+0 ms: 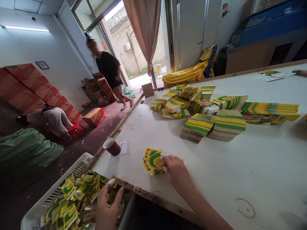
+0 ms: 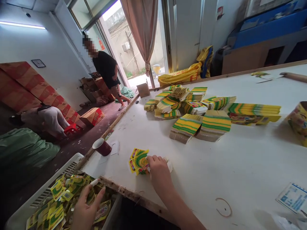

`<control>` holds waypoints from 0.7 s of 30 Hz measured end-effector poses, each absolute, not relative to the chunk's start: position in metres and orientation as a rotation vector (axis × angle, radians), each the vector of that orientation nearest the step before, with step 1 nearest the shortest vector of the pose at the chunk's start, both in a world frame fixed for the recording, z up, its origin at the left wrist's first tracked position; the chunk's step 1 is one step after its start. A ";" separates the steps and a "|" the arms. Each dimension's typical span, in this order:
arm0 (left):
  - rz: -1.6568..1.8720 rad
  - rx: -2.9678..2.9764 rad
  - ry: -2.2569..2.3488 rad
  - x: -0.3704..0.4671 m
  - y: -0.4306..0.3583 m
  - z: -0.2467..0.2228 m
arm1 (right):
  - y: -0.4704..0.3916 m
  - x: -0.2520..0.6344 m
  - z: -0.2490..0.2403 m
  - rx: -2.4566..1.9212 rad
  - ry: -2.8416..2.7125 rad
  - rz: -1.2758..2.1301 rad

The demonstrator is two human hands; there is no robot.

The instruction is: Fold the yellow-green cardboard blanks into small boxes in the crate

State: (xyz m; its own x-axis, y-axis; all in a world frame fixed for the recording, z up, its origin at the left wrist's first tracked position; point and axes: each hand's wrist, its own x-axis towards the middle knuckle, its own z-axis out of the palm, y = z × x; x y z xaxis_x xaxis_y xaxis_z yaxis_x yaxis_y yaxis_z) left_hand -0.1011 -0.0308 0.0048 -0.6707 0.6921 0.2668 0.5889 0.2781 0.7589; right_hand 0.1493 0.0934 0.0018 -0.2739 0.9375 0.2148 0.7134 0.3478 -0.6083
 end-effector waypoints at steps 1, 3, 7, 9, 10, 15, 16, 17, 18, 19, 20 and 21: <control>1.393 1.225 2.324 -0.086 -0.025 0.004 | 0.092 0.149 0.002 -1.434 -2.077 0.527; 1.396 1.242 2.168 -0.061 -0.013 0.005 | 0.092 0.149 0.002 -1.426 -2.091 0.509; 1.321 1.345 1.995 -0.038 -0.002 0.010 | 0.094 0.152 0.002 -1.430 -2.125 0.514; 1.285 1.366 1.955 -0.034 -0.001 0.011 | 0.094 0.155 0.001 -1.444 -2.120 0.519; 1.269 1.359 1.946 -0.034 -0.001 0.010 | 0.094 0.156 0.000 -1.447 -2.113 0.519; 1.232 1.291 1.941 -0.032 -0.004 0.004 | 0.092 0.161 -0.003 -1.420 -2.068 0.524; 1.229 1.284 1.931 -0.032 -0.005 0.002 | 0.092 0.162 -0.005 -1.410 -2.057 0.530; 1.225 1.280 1.918 -0.031 -0.005 0.000 | 0.091 0.162 -0.006 -1.400 -2.046 0.539; 1.223 1.278 1.904 -0.031 -0.005 -0.001 | 0.090 0.163 -0.008 -1.389 -2.032 0.547; 1.226 1.277 1.890 -0.029 -0.005 -0.002 | 0.090 0.164 -0.009 -1.379 -2.016 0.555; 1.233 1.275 1.876 -0.028 -0.005 -0.002 | 0.089 0.164 -0.010 -1.370 -2.000 0.562; 1.239 1.270 1.860 -0.025 -0.005 -0.002 | 0.089 0.165 -0.011 -1.363 -1.986 0.568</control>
State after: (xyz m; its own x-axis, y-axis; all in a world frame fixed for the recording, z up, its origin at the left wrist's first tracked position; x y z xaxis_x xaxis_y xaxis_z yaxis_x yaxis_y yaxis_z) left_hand -0.0254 -0.0051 -0.0018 -0.3916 0.9189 0.0468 0.3974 0.1230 0.9094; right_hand 0.1652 0.0892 -0.0112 -0.2440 0.9312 0.2709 0.6470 0.3644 -0.6698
